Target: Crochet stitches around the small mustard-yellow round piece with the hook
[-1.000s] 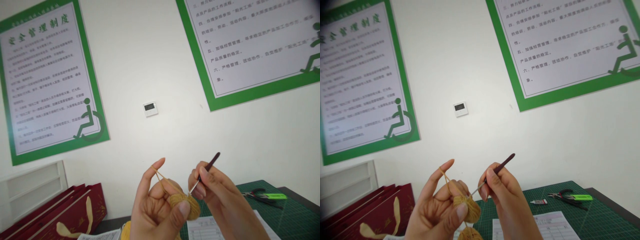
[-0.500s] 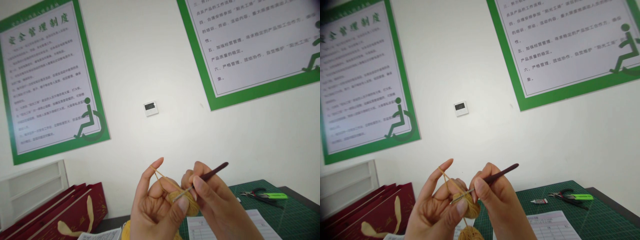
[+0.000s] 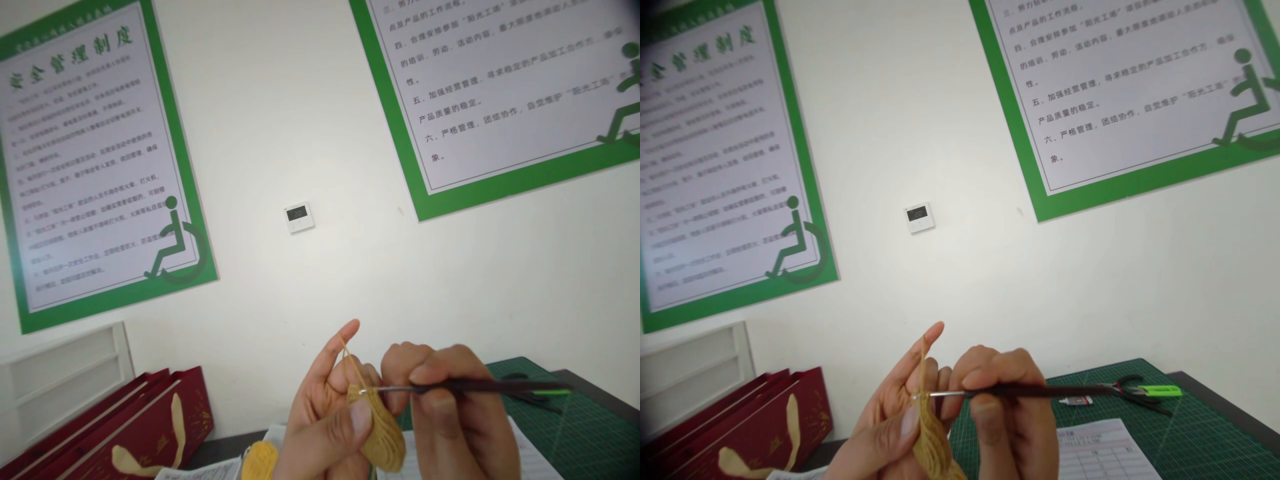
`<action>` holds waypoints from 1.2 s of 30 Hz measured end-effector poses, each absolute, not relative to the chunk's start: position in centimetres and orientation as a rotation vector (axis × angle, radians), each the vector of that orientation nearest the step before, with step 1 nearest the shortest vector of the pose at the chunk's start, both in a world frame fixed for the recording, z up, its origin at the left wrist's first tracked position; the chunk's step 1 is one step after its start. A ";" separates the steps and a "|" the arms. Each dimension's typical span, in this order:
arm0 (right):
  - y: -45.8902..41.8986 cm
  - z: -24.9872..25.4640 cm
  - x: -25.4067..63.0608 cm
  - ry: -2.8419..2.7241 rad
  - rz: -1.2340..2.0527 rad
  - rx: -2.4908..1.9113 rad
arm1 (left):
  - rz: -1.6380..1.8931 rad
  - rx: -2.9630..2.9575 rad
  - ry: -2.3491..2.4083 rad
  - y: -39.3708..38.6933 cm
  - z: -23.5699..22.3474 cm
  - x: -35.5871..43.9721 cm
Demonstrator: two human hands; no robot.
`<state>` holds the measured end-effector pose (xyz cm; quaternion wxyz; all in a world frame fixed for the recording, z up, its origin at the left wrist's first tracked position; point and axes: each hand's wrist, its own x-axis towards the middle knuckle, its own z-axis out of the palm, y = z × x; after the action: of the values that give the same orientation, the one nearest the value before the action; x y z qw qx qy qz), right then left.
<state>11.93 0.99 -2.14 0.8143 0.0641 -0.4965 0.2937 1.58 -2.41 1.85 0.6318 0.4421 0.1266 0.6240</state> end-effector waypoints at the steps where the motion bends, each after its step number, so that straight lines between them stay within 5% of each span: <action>1: 1.1 -2.2 11.8 -1.029 0.749 0.166 | 1.435 1.020 0.284 -2.3 1.9 1.4; 9: 1.2 -1.9 12.6 -1.010 1.301 0.149 | 1.650 1.281 0.418 -2.0 1.1 1.5; 15: 1.2 -1.8 12.5 -1.149 0.832 -0.007 | 1.770 1.312 0.527 -2.1 1.2 2.1; 36: 1.4 -1.6 14.6 -1.317 0.340 -0.030 | 1.936 1.380 0.656 -3.0 1.4 3.0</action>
<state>14.59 1.41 -1.60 0.7774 -0.0138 -0.6089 0.1570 2.96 -3.00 1.45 0.3314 0.5279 0.2511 0.7406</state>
